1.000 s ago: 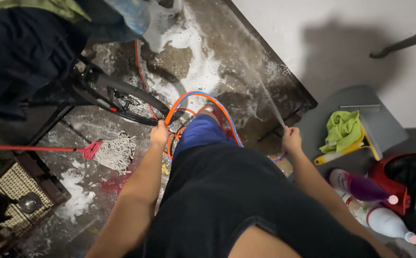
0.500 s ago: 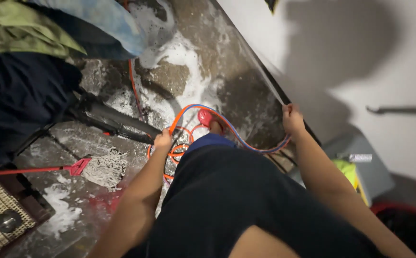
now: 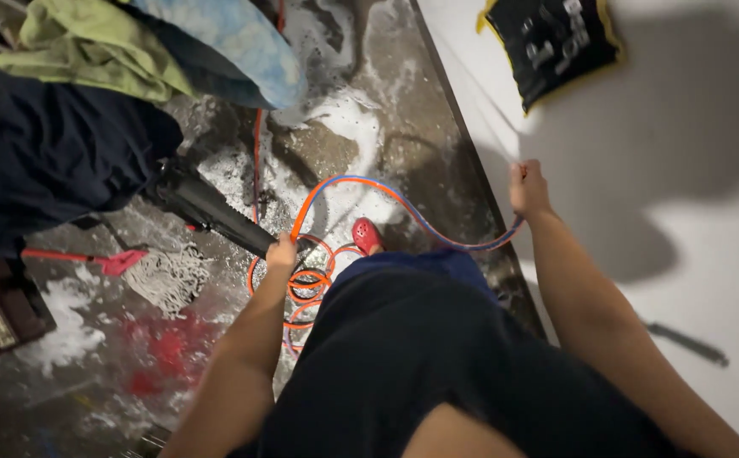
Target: Cleaning a concrete garage or basement floor using a hose and a mop.
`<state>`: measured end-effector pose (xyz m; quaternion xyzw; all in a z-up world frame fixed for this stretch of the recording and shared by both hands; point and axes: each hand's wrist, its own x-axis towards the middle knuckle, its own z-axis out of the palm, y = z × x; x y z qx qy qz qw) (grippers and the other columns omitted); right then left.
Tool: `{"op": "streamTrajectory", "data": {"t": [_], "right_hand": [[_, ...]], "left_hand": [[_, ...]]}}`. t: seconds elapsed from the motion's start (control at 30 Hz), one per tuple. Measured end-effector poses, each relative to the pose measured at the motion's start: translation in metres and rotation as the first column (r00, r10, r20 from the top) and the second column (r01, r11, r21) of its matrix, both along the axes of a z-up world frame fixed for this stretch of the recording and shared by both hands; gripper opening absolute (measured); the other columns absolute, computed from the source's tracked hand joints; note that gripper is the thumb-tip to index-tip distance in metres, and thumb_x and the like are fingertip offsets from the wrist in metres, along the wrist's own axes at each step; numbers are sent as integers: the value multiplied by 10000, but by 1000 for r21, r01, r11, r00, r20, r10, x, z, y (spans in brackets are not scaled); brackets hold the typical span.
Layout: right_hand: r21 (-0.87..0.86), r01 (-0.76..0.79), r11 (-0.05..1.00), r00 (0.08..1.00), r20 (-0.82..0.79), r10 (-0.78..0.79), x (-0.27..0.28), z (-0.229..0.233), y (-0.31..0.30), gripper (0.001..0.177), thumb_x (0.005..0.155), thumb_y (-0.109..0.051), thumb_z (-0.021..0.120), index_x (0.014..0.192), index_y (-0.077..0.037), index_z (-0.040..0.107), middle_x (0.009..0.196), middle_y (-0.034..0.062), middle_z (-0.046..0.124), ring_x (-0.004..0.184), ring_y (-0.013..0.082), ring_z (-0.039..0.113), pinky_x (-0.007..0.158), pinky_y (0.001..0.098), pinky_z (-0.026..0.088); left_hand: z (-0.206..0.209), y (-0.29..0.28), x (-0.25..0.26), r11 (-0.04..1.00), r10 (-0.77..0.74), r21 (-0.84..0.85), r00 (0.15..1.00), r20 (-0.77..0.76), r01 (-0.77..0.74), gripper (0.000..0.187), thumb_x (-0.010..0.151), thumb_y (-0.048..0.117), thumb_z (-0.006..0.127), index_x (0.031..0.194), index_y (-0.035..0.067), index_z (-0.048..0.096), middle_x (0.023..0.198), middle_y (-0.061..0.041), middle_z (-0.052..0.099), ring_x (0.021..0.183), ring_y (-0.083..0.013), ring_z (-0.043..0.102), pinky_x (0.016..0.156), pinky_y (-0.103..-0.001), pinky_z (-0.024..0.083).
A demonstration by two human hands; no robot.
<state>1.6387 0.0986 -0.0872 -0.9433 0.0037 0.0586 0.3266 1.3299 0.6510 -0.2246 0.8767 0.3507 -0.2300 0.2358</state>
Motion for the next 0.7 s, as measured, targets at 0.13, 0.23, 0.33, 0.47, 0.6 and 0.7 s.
{"op": "streamTrajectory", "data": {"t": [0.13,0.23,0.33,0.47,0.6,0.7], "right_hand": [[52,-93,994,994,56,91,43,16,24,322,1092,-337,596,1154,-25,546,892,223,688,827,397,697,775,466,537],[100,15,995,971,-241,10,67,70,59,322,1062,-334,560,1185,-39,523,850,198,646,727,427,670,657,501,535],[81,-72,994,940,-327,95,106,45,54,322,1047,-342,559,1185,-54,518,858,175,635,725,439,665,652,519,535],[84,-369,926,929,33,368,162,-18,40,310,1066,-327,620,1119,-26,569,913,214,689,847,412,686,769,491,531],[70,-442,894,896,88,436,200,-42,36,302,1092,-318,607,1131,-22,563,952,232,708,896,431,688,809,502,529],[65,-443,894,887,178,426,217,-74,12,305,1090,-298,607,1150,-4,553,1009,247,711,934,451,680,812,525,526]], "left_hand": [[9,-22,-29,987,162,-8,986,40,-162,518,882,446,512,1232,86,637,1207,-330,650,1129,-524,588,977,-540,447],[45,-54,-40,860,506,-104,861,47,-500,587,1000,492,424,1091,-7,719,1175,-359,658,1187,-512,570,1027,-540,407],[101,-102,-39,685,725,-146,687,39,-714,673,973,546,442,985,-61,730,1033,-355,701,1135,-467,643,1001,-496,456],[115,-163,-54,588,808,-179,582,91,-789,699,951,549,399,923,-64,734,984,-316,723,1066,-451,679,970,-490,473],[101,-217,-77,604,793,-161,568,220,-781,687,977,515,344,965,-55,726,983,-347,698,1059,-467,659,965,-509,457],[110,-247,-77,475,871,-109,449,198,-873,642,968,489,416,927,-80,710,979,-356,690,1055,-475,661,944,-509,478]]}}
